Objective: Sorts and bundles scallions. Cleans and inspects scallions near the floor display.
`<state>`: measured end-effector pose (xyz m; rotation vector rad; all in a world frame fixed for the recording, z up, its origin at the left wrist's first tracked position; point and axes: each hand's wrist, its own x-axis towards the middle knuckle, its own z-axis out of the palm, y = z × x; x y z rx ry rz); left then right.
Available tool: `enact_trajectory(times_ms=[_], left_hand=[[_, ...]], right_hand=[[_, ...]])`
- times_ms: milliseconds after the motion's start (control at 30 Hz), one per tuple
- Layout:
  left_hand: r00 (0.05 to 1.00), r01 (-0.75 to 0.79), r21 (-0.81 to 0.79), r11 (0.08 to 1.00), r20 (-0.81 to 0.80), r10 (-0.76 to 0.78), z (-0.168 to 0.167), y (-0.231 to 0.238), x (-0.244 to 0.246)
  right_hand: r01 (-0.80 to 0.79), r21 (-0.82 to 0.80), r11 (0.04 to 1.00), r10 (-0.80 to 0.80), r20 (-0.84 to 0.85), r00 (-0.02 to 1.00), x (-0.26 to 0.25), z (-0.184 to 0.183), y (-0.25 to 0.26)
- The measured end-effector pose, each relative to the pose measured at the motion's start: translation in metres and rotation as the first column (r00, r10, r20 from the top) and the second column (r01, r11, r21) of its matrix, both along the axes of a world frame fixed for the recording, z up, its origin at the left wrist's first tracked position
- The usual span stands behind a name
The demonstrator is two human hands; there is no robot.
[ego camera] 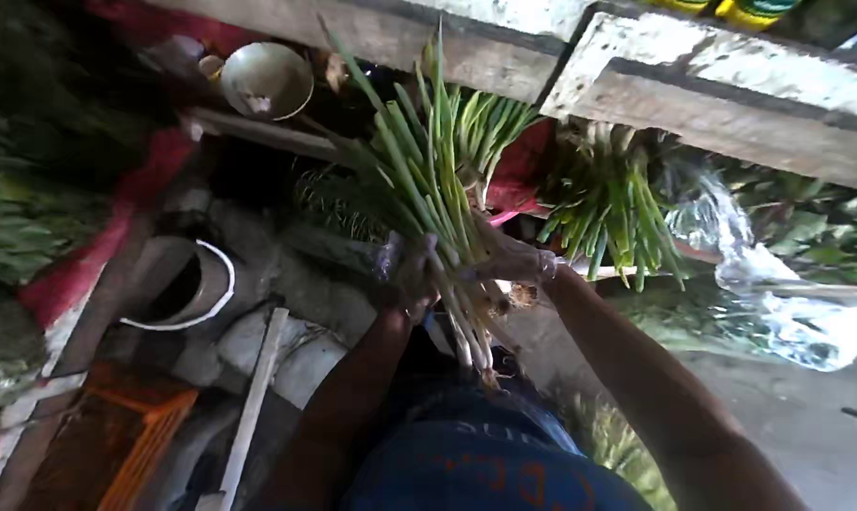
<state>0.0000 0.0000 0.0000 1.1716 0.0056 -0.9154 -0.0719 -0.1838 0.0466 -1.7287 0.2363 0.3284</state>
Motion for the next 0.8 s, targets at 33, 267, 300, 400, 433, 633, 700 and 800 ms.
enact_trajectory(times_ms=[33, 267, 300, 400, 433, 633, 700, 800], left_hand=[[1.000, -0.025, -0.010, 1.000, 0.000, 0.025, -0.007, -0.002, -0.003], [0.978, -0.175, 0.026, 0.984, -0.108, 0.177, -0.013, 0.000, -0.041], [0.979, -0.185, -0.012, 0.983, -0.093, 0.183, -0.016, -0.003, -0.045], [0.969, -0.246, -0.072, 0.967, -0.027, 0.244, -0.018, -0.027, -0.048], [0.964, -0.264, -0.081, 0.961, 0.008, 0.266, -0.018, -0.039, -0.045], [0.938, -0.340, -0.237, 0.910, -0.014, 0.347, -0.015, -0.130, 0.003], [0.951, -0.301, -0.247, 0.921, -0.002, 0.310, -0.017, -0.154, 0.018], [0.972, -0.215, -0.161, 0.963, 0.057, 0.227, -0.032, -0.184, 0.035]], right_hand=[[0.030, 0.042, 0.999, -0.029, -0.024, 0.999, -0.001, -0.010, 0.001], [-0.189, -0.247, 0.950, 0.142, -0.195, 0.971, 0.003, -0.027, 0.001], [-0.226, -0.286, 0.931, 0.173, -0.198, 0.965, 0.005, -0.027, -0.003], [-0.157, -0.469, 0.869, 0.271, 0.186, 0.945, 0.005, -0.043, -0.025], [-0.247, -0.480, 0.841, 0.306, 0.047, 0.951, 0.016, -0.013, -0.029], [-0.218, -0.587, 0.779, 0.154, -0.158, 0.975, 0.084, 0.018, -0.083], [-0.137, -0.613, 0.778, 0.107, -0.085, 0.991, 0.094, -0.006, -0.111], [-0.018, -0.531, 0.847, -0.026, -0.075, 0.997, 0.093, -0.014, -0.136]])
